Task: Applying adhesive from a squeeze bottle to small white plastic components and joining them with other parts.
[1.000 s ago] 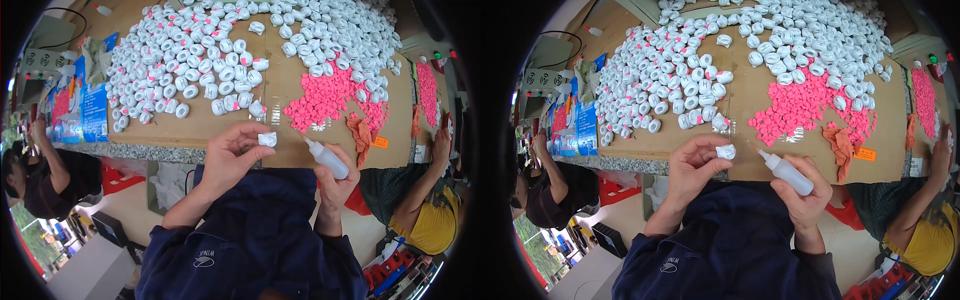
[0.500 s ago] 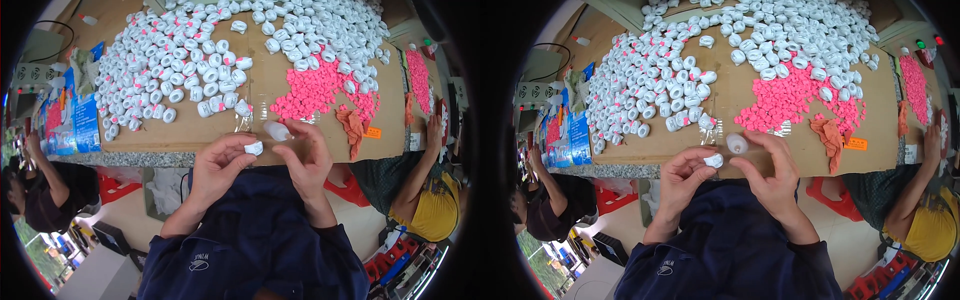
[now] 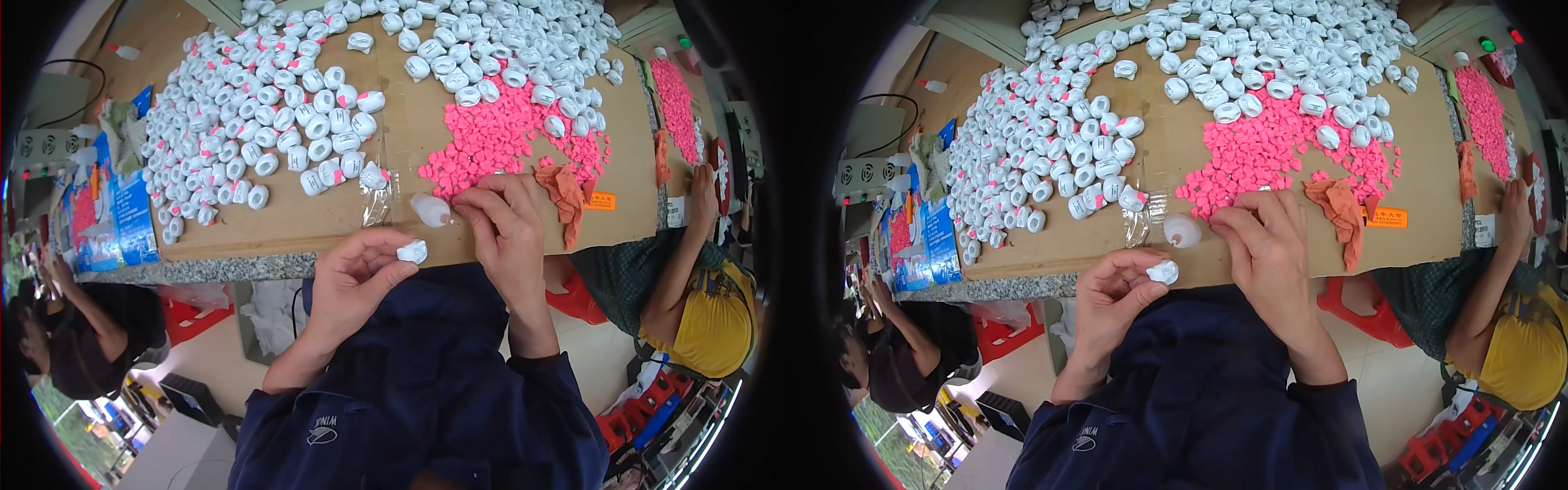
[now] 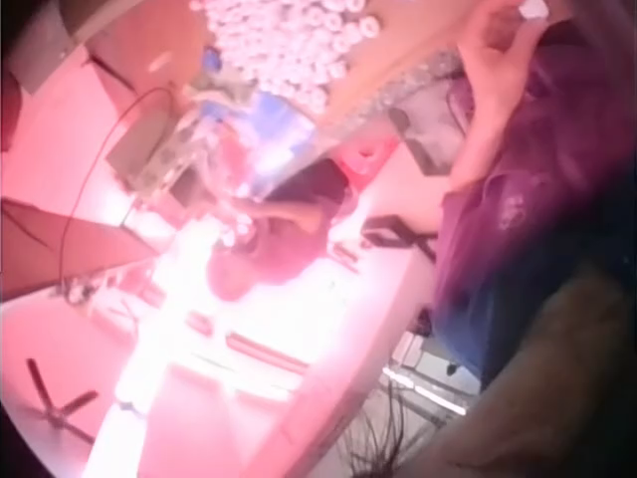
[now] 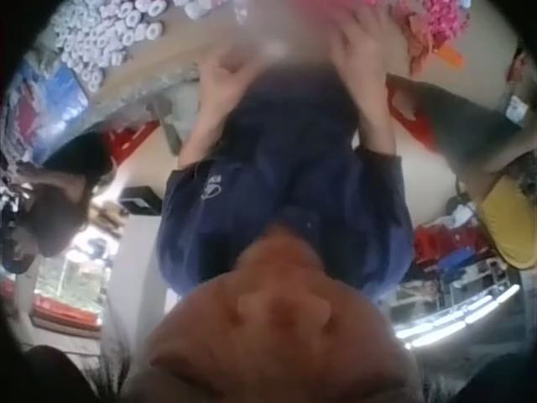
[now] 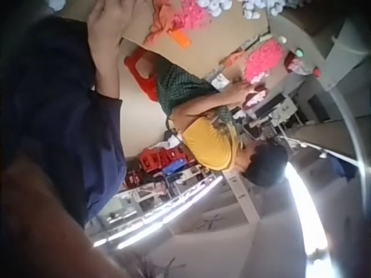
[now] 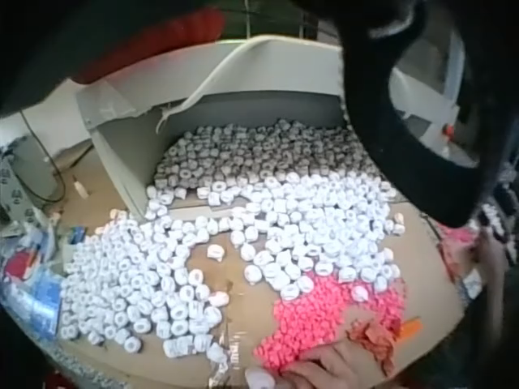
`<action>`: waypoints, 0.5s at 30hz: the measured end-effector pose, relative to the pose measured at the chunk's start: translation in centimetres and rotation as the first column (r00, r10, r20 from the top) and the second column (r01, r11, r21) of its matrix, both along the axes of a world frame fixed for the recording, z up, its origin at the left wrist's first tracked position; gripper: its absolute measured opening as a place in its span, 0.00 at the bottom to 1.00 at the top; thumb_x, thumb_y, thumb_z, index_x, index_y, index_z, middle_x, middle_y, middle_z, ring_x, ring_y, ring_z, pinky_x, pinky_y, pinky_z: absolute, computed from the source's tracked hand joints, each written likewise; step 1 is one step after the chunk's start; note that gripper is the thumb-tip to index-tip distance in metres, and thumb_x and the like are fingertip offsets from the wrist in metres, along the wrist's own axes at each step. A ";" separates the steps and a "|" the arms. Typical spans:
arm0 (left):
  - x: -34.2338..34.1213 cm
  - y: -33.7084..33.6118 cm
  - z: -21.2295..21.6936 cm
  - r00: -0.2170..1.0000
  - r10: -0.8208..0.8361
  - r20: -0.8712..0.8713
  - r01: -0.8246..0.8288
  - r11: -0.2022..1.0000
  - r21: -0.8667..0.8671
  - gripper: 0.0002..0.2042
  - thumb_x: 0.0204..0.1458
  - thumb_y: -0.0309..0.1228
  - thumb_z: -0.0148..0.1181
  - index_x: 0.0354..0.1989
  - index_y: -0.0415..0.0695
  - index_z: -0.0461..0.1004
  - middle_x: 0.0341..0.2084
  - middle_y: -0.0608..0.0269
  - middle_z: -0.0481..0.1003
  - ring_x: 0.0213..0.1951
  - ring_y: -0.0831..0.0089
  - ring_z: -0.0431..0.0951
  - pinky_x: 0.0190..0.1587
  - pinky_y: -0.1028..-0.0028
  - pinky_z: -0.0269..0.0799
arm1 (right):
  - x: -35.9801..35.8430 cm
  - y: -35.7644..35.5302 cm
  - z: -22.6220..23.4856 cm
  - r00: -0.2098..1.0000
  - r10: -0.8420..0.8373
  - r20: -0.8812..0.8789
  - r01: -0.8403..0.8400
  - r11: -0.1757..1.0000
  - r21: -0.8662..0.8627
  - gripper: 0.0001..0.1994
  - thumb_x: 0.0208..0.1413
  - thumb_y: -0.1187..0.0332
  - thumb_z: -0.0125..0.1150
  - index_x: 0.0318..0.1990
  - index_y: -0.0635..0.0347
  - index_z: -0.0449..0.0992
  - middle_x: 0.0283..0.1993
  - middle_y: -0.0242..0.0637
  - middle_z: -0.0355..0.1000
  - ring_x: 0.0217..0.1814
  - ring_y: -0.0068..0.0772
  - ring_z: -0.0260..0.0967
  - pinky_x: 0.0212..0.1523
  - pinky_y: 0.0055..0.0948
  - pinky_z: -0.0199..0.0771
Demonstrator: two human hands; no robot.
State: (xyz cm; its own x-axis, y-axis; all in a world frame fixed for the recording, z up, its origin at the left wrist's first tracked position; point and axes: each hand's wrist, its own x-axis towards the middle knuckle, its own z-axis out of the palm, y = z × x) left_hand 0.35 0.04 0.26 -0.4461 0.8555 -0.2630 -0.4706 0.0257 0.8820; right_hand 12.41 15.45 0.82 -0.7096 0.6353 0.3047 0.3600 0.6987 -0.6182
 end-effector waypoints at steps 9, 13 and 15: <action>0.6 0.4 0.1 0.999 -0.021 -0.050 0.023 0.999 0.033 0.12 0.47 0.13 0.54 0.42 0.35 0.73 0.43 0.57 0.71 0.45 0.74 0.72 0.46 0.78 0.71 | 2.2 -2.8 1.6 0.971 0.147 -0.189 -0.226 0.823 -0.521 0.05 0.48 0.82 0.57 0.32 0.67 0.69 0.30 0.37 0.71 0.30 0.23 0.68 0.33 0.19 0.68; 0.5 0.6 0.3 0.985 -0.085 -0.152 0.083 0.996 -0.019 0.12 0.46 0.14 0.56 0.40 0.37 0.75 0.41 0.58 0.73 0.43 0.74 0.74 0.44 0.78 0.70 | 2.1 -2.9 1.7 0.987 0.070 -0.142 -0.151 0.672 -0.724 0.08 0.50 0.80 0.57 0.37 0.68 0.67 0.30 0.36 0.71 0.34 0.22 0.71 0.36 0.17 0.68; 0.0 0.5 0.2 0.917 -0.197 -0.346 0.199 0.980 -0.030 0.12 0.45 0.15 0.58 0.40 0.36 0.75 0.41 0.56 0.73 0.42 0.73 0.74 0.44 0.77 0.71 | 2.1 -2.8 1.9 0.992 0.093 -0.080 -0.122 0.658 -0.743 0.09 0.50 0.80 0.58 0.38 0.68 0.67 0.30 0.36 0.71 0.34 0.22 0.71 0.36 0.17 0.69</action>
State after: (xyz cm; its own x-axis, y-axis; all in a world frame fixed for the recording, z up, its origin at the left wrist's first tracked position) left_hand 0.39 0.51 0.43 -0.3294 0.9368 -0.1180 -0.1228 0.0814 0.9891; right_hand 14.55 12.64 2.70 -0.7868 0.5794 -0.2127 0.2821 0.0311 -0.9589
